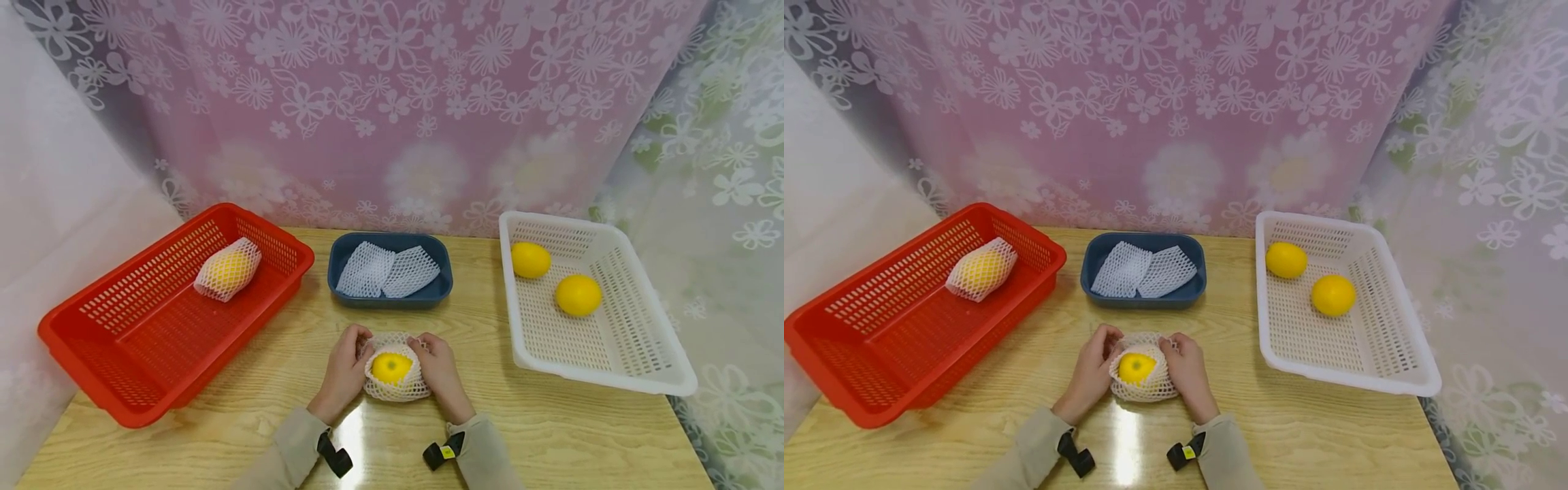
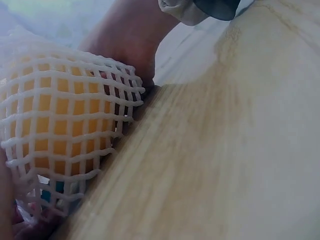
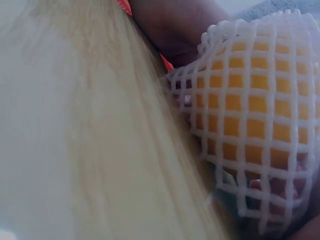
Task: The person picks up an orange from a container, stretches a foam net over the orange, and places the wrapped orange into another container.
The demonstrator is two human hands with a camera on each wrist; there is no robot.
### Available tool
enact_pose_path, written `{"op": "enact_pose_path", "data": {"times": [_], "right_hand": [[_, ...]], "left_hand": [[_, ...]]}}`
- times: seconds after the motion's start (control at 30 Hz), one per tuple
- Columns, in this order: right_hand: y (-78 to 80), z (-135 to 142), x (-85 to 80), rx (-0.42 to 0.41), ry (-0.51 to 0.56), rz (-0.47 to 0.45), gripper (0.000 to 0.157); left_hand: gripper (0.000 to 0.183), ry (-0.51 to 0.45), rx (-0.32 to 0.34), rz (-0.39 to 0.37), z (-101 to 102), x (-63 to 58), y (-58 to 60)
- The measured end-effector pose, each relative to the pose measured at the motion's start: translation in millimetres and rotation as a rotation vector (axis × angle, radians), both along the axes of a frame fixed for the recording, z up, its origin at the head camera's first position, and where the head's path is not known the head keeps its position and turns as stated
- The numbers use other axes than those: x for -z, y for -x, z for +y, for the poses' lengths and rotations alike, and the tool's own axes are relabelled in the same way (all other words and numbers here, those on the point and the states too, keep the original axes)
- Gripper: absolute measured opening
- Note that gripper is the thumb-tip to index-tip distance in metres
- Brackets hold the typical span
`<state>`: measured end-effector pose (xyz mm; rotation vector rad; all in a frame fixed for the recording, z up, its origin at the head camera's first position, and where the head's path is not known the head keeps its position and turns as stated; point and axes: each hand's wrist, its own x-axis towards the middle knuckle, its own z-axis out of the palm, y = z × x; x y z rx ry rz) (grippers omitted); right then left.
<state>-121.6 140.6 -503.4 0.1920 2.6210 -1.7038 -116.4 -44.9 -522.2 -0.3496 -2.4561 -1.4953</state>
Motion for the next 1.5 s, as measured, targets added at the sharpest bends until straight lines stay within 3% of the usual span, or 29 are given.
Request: {"op": "enact_pose_path", "data": {"times": [0.13,0.2,0.27,0.33,0.4,0.53,0.6,0.67,0.77,1.03,1.37,1.5], "right_hand": [[-1.4,-0.6,0.4,0.01,0.002,0.023,0.028],[-1.3,-1.0,0.2,0.014,-0.003,0.02,0.028],[-1.1,-0.8,0.3,0.016,-0.018,0.021,0.028],[-1.0,-0.7,-0.2,0.017,-0.026,0.018,0.027],[-0.6,-0.5,-0.2,0.02,-0.033,0.01,0.027],[0.1,-0.4,0.3,0.02,-0.031,0.007,0.027],[-0.2,-0.8,0.6,0.019,-0.02,0.006,0.027],[-0.7,-1.1,1.1,0.016,-0.018,0.021,0.027],[-2.1,-1.8,1.2,0.017,-0.021,0.045,0.027],[-3.8,-0.7,0.7,0.03,-0.07,0.098,0.024],[-5.2,3.4,3.3,0.043,-0.16,0.155,0.02],[-4.6,4.0,3.7,0.043,-0.165,0.182,0.021]], "left_hand": [[0.013,0.001,-0.022,0.073,-1.5,2.2,0.5],[0.009,-0.054,-0.025,0.094,-2.1,3.1,1.1],[0.013,-0.141,0.014,0.125,-2.5,2.9,1.3],[0.025,-0.231,0.107,0.159,-3.0,3.1,0.8],[0.041,-0.293,0.247,0.176,-3.6,3.1,-0.5],[0.077,-0.322,0.53,0.082,-3.9,3.0,-3.0],[0.091,-0.301,0.604,0.026,-3.9,3.0,-3.7],[0.099,-0.271,0.637,-0.016,-3.7,3.6,-3.8],[0.105,-0.24,0.635,-0.044,-3.3,3.9,-3.7],[0.114,-0.108,0.535,-0.055,0.6,5.8,-4.8],[0.117,-0.047,0.488,-0.039,2.4,4.6,-5.6],[0.108,-0.068,0.477,-0.071,2.9,4.7,-4.5]]}}
